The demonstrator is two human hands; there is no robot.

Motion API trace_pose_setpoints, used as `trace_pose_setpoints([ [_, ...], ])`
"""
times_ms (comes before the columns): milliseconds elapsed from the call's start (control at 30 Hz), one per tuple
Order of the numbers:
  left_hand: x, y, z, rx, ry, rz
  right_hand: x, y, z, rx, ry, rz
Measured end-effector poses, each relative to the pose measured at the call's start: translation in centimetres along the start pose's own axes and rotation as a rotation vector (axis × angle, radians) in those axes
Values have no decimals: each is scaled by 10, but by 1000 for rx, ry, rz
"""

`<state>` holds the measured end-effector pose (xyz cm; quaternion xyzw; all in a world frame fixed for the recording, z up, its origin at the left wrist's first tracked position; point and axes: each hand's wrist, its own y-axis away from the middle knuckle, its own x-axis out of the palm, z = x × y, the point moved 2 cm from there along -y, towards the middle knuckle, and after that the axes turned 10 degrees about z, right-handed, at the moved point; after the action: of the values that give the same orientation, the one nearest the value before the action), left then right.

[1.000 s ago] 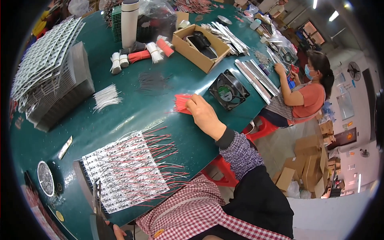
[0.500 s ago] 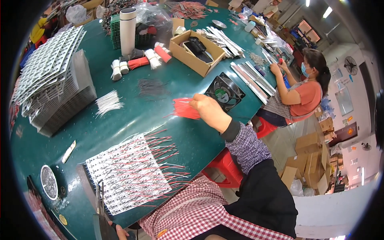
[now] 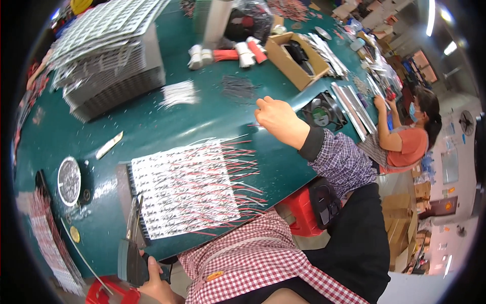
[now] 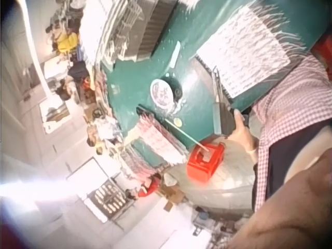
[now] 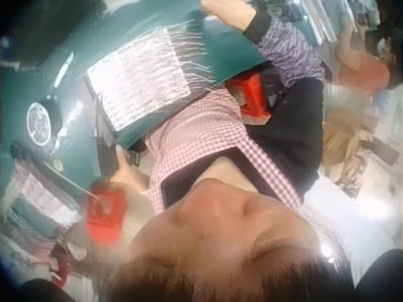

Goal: The person arranges wires onto an electronic board by hand and solders the wire connections to the board using a soldering iron.

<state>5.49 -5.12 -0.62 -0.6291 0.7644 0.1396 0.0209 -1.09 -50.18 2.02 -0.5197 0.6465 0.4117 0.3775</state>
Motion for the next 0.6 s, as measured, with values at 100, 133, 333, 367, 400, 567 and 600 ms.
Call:
trace_pose_setpoints([
  [100, 2, -2, -6, -76, 22, -84, 11, -12, 13, -33, 56, 89],
  [133, 0, -4, 4, 14, 70, -56, 9, -16, 19, -25, 108, 108],
  [333, -12, -12, 7, 146, 115, -74, 7, -15, 9, -27, 83, 161],
  [367, -16, -14, 9, 123, 93, -92, 9, -12, 3, -22, 93, 176],
  [400, -17, -16, 11, 103, 72, -108, 11, -9, -2, -10, -3, 146],
  [567, -8, -29, 5, 68, 117, -75, 14, 8, -17, 78, -446, 183],
  [600, -6, -31, 4, 68, 133, -56, 12, 8, -14, 84, -558, 121],
])
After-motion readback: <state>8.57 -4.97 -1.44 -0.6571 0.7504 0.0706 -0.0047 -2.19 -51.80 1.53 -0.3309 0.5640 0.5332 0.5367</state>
